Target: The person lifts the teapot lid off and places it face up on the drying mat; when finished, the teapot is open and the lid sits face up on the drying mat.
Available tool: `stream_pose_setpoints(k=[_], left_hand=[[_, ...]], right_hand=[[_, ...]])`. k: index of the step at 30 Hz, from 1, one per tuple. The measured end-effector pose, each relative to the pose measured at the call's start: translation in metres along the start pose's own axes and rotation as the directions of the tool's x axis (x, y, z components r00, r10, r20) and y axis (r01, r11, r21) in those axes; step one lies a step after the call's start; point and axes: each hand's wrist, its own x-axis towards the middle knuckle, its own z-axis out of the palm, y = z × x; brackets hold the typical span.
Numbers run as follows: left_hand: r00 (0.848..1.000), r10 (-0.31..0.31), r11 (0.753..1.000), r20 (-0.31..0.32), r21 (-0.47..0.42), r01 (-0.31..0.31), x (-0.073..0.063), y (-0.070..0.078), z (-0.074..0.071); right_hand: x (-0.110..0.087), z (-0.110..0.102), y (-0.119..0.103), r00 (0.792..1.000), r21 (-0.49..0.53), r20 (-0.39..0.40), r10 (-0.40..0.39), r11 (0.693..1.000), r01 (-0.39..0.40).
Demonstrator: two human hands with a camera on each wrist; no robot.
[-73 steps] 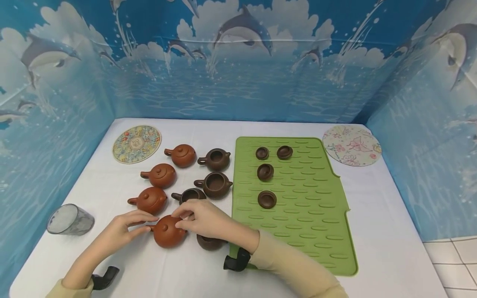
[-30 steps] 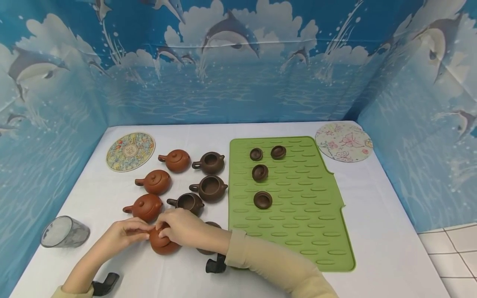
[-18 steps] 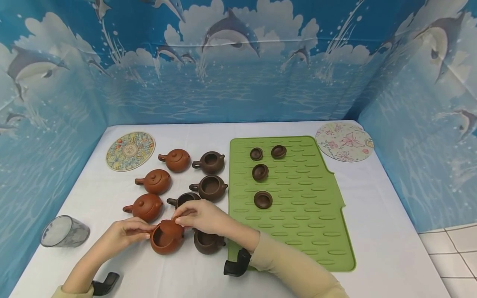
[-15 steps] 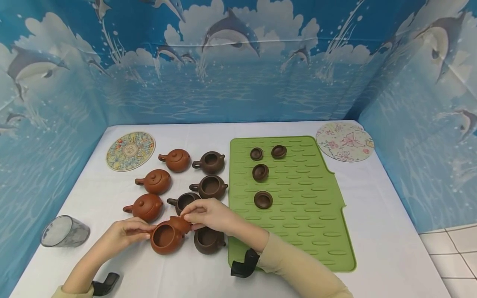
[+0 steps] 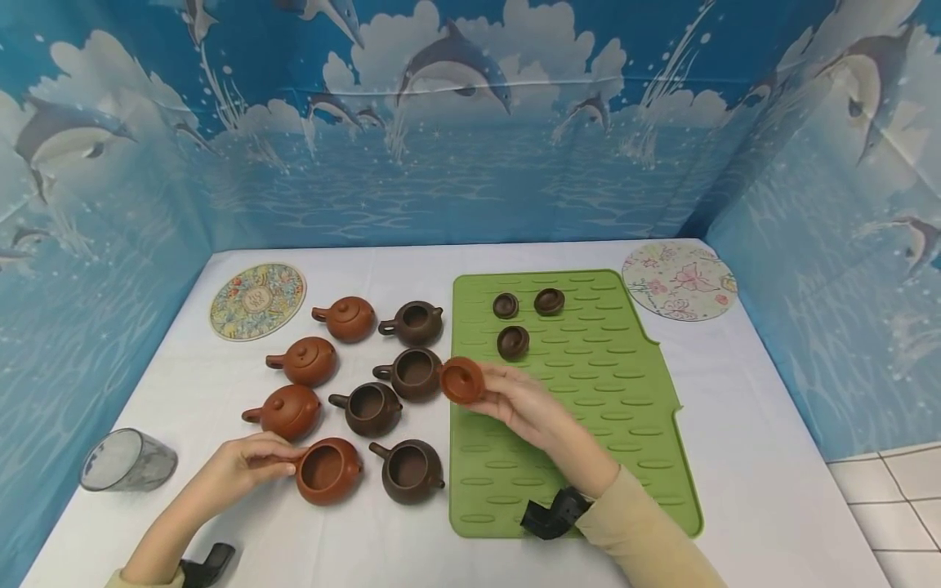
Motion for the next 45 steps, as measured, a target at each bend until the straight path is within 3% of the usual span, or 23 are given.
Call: stream_pose_setpoints(k=[5,13,18,23,26,29,34,40,42,45], left_hand=[[1.0,-0.019,1.0,0.015,-0.016,0.019,0.0,0.0,0.0],[1.0,-0.017,1.0,0.016,-0.007,0.017,0.0,-0.001,0.0],[1.0,-0.017,1.0,0.008,-0.007,0.017,-0.001,-0.002,0.001],[1.0,-0.013,1.0,0.007,-0.011,0.013,-0.001,-0.002,0.001],[1.0,-0.019,1.0,0.012,-0.017,0.019,-0.001,-0.002,0.001],[0.999,-0.026,0.999,0.018,-0.021,0.026,-0.002,-0.002,0.001],[1.0,-0.016,1.0,0.013,-0.02,0.016,-0.001,-0.001,0.0],[1.0,0.01,1.0,0.006,-0.011,-0.01,-0.001,-0.002,0.0],[1.0,0.001,1.0,0.01,-0.008,-0.001,-0.001,-0.002,0.001],[1.0,-0.014,1.0,0.015,-0.006,0.014,-0.001,-0.001,0.0]], right_hand=[[-0.01,-0.03,-0.015,0.995,0.113,-0.079,-0.055,0.992,0.064],[-0.023,-0.081,-0.03,0.977,0.185,-0.092,-0.191,0.961,0.205],[-0.024,-0.102,-0.035,0.952,0.034,-0.214,-0.217,0.973,0.23],[-0.021,-0.113,-0.037,0.896,-0.217,-0.401,-0.191,0.97,0.11],[-0.018,-0.117,-0.036,0.854,-0.381,-0.484,-0.193,0.924,-0.007],[-0.014,-0.118,-0.035,0.818,-0.505,-0.537,-0.207,0.856,-0.115],[-0.008,-0.117,-0.035,0.782,-0.619,-0.572,-0.25,0.757,-0.211],[-0.003,-0.116,-0.034,0.707,-0.713,-0.621,-0.338,0.618,-0.331],[-0.002,-0.116,-0.034,0.697,-0.725,-0.625,-0.351,0.592,-0.352],[-0.003,-0.116,-0.033,0.703,-0.732,-0.621,-0.347,0.577,-0.362]])
